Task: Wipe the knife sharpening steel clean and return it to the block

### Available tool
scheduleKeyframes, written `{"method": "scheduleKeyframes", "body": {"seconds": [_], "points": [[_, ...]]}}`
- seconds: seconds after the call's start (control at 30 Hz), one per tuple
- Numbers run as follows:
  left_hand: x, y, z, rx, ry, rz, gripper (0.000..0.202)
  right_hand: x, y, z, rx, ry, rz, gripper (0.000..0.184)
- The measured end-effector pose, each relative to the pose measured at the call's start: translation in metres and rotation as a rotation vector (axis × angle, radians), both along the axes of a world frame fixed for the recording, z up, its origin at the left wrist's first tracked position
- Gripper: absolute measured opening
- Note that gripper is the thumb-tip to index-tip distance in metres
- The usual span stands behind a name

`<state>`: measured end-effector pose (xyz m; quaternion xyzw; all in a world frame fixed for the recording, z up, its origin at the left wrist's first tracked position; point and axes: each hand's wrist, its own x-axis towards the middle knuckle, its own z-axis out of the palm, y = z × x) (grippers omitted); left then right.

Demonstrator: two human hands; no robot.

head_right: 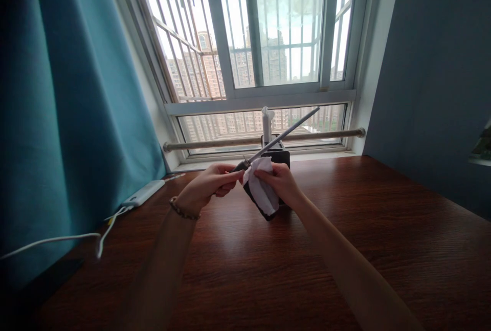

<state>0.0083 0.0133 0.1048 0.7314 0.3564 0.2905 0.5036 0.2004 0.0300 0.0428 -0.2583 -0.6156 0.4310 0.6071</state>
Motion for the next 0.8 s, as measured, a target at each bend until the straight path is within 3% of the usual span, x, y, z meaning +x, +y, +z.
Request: {"method": "scheduleKeyframes", "body": {"seconds": [0.13,0.33,0.4,0.53,0.63,0.8], "points": [[-0.003,0.003,-0.001,-0.059,-0.058,-0.027,0.040,0.001,0.003,0.001,-0.012,-0.003,-0.089,0.029],[-0.003,0.003,-0.002,-0.092,-0.026,-0.080,0.040,0.006,0.004,0.009,-0.162,0.576,-0.190,0.033],[0.000,0.003,-0.004,-0.087,-0.001,-0.103,0.041,0.006,-0.001,0.012,-0.145,0.541,-0.114,0.033],[0.007,0.001,-0.006,-0.032,0.081,-0.124,0.042,0.001,-0.015,0.016,-0.102,0.260,0.052,0.028],[0.006,-0.003,-0.004,0.093,0.162,-0.075,0.042,-0.002,-0.020,0.017,-0.144,0.202,0.058,0.023],[-0.006,-0.005,0.002,0.391,0.271,0.093,0.038,0.006,-0.014,0.019,-0.312,0.234,0.012,0.030]]}}
